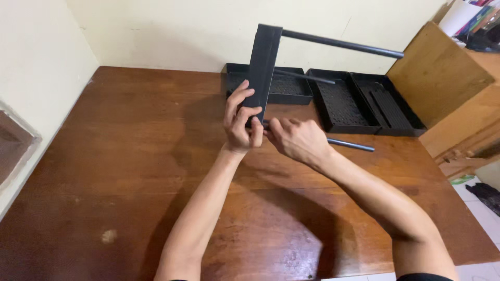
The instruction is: The person assembles a black plastic rack by inserting metal rods into the corners of perforated trays and stacking them. They align and secure each tray to form a multi-tiered structure on a wooden table.
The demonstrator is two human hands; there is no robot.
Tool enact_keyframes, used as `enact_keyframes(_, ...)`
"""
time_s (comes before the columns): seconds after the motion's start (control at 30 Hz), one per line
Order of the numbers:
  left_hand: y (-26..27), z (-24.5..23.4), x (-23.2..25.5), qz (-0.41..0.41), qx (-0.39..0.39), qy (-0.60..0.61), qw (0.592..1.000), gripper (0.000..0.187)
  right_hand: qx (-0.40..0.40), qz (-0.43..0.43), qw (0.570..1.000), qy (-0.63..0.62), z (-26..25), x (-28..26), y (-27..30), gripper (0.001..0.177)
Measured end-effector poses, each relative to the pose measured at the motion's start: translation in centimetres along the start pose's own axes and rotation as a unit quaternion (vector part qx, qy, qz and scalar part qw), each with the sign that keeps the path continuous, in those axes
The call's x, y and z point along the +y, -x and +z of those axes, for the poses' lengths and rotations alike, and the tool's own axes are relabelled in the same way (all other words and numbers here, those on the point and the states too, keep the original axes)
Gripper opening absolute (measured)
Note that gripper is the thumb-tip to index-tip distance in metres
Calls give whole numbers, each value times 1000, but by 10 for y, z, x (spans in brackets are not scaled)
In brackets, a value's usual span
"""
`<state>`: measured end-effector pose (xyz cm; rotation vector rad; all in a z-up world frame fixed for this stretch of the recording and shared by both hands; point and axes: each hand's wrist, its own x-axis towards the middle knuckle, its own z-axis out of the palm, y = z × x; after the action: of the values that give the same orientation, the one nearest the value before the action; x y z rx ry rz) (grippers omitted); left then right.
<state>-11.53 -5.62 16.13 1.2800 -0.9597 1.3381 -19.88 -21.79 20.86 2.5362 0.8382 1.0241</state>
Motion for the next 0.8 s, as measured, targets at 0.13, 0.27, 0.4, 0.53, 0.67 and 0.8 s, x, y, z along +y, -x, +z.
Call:
enact_keyframes(0.13,19,-25,6,-70,-76,-33,994,7,-24,18,998,-61,43,-28,43,36)
enact_keyframes(0.27,24,-28,3,-91,-87,-106,986,20,-20,43,990,-133,86,-62,73,31)
enact_keyframes(0.4,35,-29,8,-114,-104,-101,983,23,-20,64,981,-184,113,-95,89,25)
enact_keyframes(0.53,48,-41,19,-132,-131,-106,977,27,-67,69,977,-188,120,-109,91,28)
enact_keyframes(0.67,51,-57,23,-145,-166,-134,966,22,-121,60,981,-136,96,-115,85,37)
enact_keyframes(0.8,48,-63,22,-183,-144,-84,969,23,-25,-45,998,-23,36,-92,93,45)
